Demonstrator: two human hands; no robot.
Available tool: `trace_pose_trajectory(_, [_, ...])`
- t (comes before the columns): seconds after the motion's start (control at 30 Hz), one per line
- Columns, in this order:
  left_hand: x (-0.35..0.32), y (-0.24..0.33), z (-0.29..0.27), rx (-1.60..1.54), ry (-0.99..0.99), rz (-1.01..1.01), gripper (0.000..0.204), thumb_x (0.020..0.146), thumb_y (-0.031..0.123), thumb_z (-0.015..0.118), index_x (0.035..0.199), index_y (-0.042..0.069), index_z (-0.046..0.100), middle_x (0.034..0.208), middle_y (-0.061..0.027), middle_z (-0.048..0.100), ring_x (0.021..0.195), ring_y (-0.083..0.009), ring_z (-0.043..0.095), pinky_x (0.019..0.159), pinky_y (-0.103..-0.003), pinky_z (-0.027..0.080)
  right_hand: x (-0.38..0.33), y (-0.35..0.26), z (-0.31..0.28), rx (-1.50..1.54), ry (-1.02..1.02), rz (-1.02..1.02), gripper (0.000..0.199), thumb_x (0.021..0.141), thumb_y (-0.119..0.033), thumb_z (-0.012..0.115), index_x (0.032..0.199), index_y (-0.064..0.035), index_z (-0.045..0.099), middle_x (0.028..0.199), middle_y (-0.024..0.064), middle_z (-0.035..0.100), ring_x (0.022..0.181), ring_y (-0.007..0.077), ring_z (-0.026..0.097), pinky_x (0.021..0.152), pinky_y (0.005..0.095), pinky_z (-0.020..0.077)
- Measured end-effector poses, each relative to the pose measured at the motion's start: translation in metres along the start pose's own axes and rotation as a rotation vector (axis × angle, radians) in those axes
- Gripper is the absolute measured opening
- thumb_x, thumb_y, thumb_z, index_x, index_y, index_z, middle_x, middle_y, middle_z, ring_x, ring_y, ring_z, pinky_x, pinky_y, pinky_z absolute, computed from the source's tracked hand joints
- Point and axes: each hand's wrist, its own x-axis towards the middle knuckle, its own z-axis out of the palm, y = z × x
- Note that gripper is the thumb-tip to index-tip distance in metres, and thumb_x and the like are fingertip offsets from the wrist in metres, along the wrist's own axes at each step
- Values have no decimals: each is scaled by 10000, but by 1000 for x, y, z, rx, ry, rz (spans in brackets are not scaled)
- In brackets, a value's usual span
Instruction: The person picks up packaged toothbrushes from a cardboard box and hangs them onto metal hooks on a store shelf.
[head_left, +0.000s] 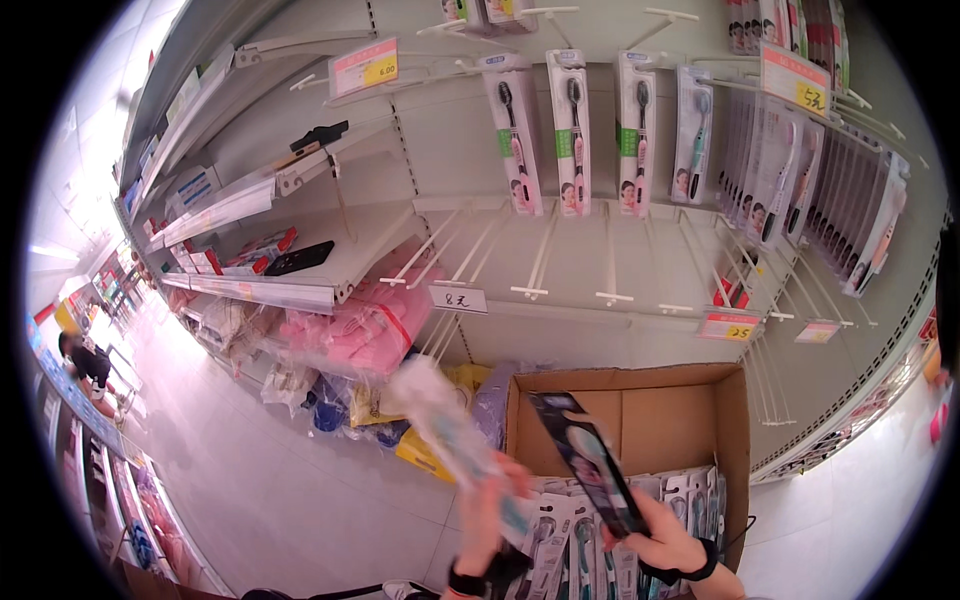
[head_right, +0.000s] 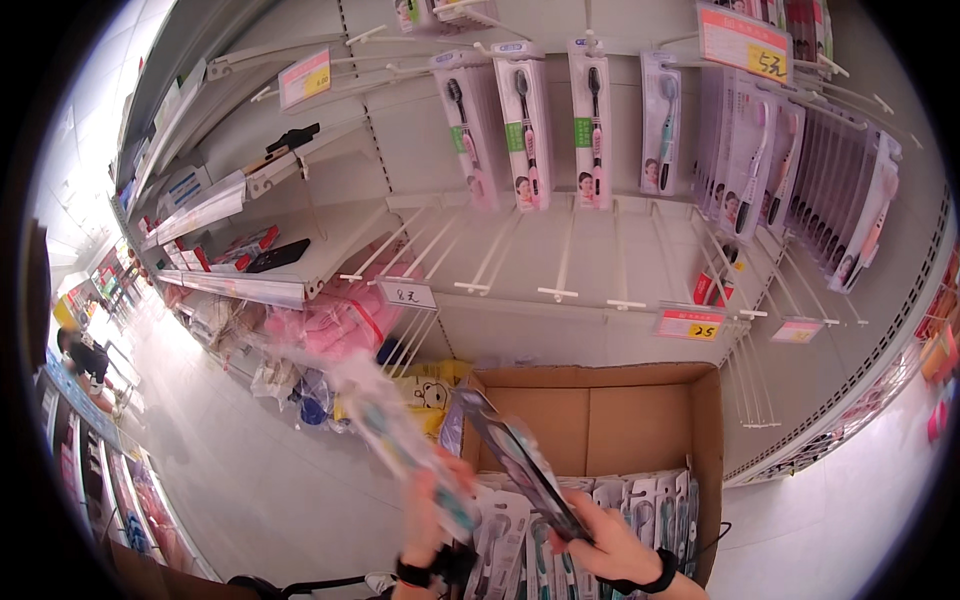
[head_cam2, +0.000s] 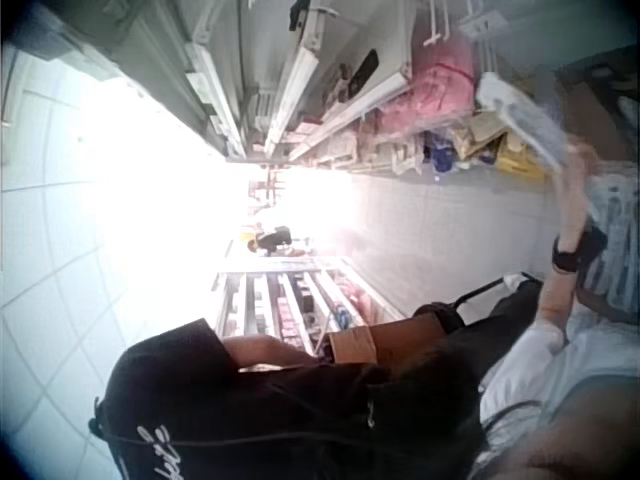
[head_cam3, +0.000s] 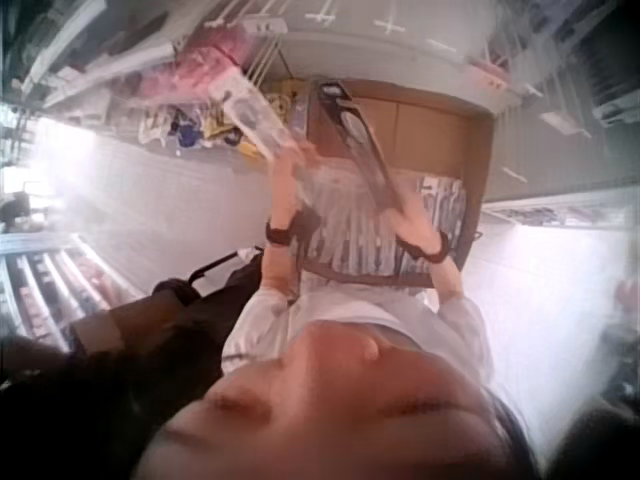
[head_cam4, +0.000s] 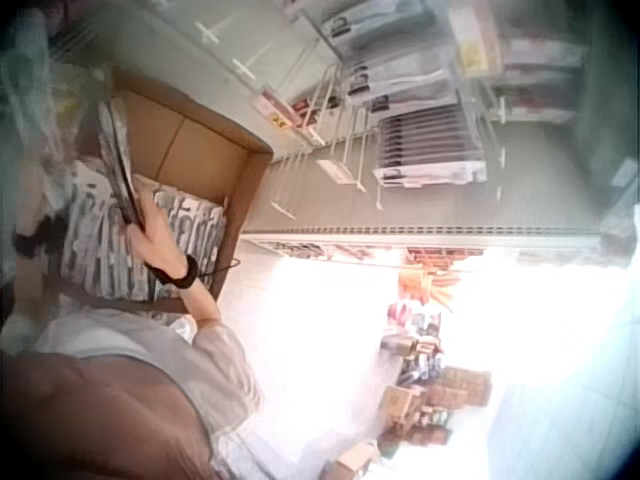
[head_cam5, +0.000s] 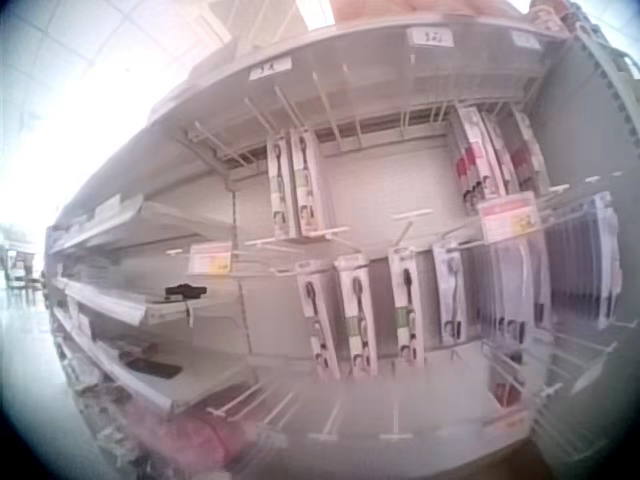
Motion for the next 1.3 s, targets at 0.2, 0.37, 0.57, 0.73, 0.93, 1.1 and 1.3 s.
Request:
trace_pose_trajectory(0.2, [74, 13, -92, 873, 472, 159, 460, 921, 388, 481, 1088, -32, 397, 875, -189, 571, 806, -296, 560, 705, -365, 421, -46, 6, -23, 190, 325, -104, 451, 693, 61, 461, 1143, 85, 445, 826, 107, 636, 734, 188, 626, 737, 318, 495])
trace_pose_trajectory(0.37, [106, 20, -90, 1034, 395, 172, 501, 899, 374, 523, 1062, -71, 361, 908, -297, 544, 869, -448, 527, 754, -441, 403, -70, 18, -21, 292, 651, -140, 654, 561, 60, 434, 1213, 104, 414, 749, 223, 602, 667, 335, 623, 650, 437, 528])
trace_pose_trajectory(0.57, [142, 4, -89, 1130, 423, 255, 497, 876, 390, 556, 951, -59, 357, 796, -318, 547, 752, -484, 534, 620, -481, 414, -66, 11, -19, 293, 657, -84, 515, 652, 45, 468, 1166, 67, 463, 747, 204, 617, 688, 304, 637, 663, 401, 523])
trace_pose_trajectory(0.73, [170, -17, -87, 1249, 453, 255, 572, 865, 411, 563, 1015, -109, 378, 858, -339, 534, 814, -477, 539, 685, -480, 428, -83, 14, -26, 49, 611, 82, 475, 770, -1, 558, 1229, -1, 434, 1087, 102, 543, 963, 193, 525, 824, 324, 447])
trace_pose_trajectory(0.93, [203, -42, -84, 1224, 463, 237, 679, 865, 409, 552, 1141, -170, 327, 1048, -372, 487, 954, -481, 515, 810, -483, 423, -70, 2, -28, -15, 597, 29, 321, 770, 13, 537, 1090, 3, 511, 934, 50, 568, 800, 142, 529, 681, 256, 446])
trace_pose_trajectory(1.1, [281, -99, -114, 1591, 384, 372, 649, 849, 358, 535, 1187, -152, 317, 1167, -371, 433, 1087, -456, 462, 881, -464, 418, -71, 19, -28, 157, 631, 83, 260, 858, -43, 531, 1117, -18, 528, 926, 47, 563, 798, 146, 542, 639, 250, 456])
trace_pose_trajectory(1.3, [350, -130, -110, 1653, 275, 660, 497, 845, 401, 560, 1038, -56, 531, 946, -289, 563, 819, -429, 568, 697, -502, 461, -58, 13, -32, 86, 676, 80, 268, 919, -169, 489, 1134, -14, 533, 1034, 51, 532, 923, 148, 507, 786, 299, 450])
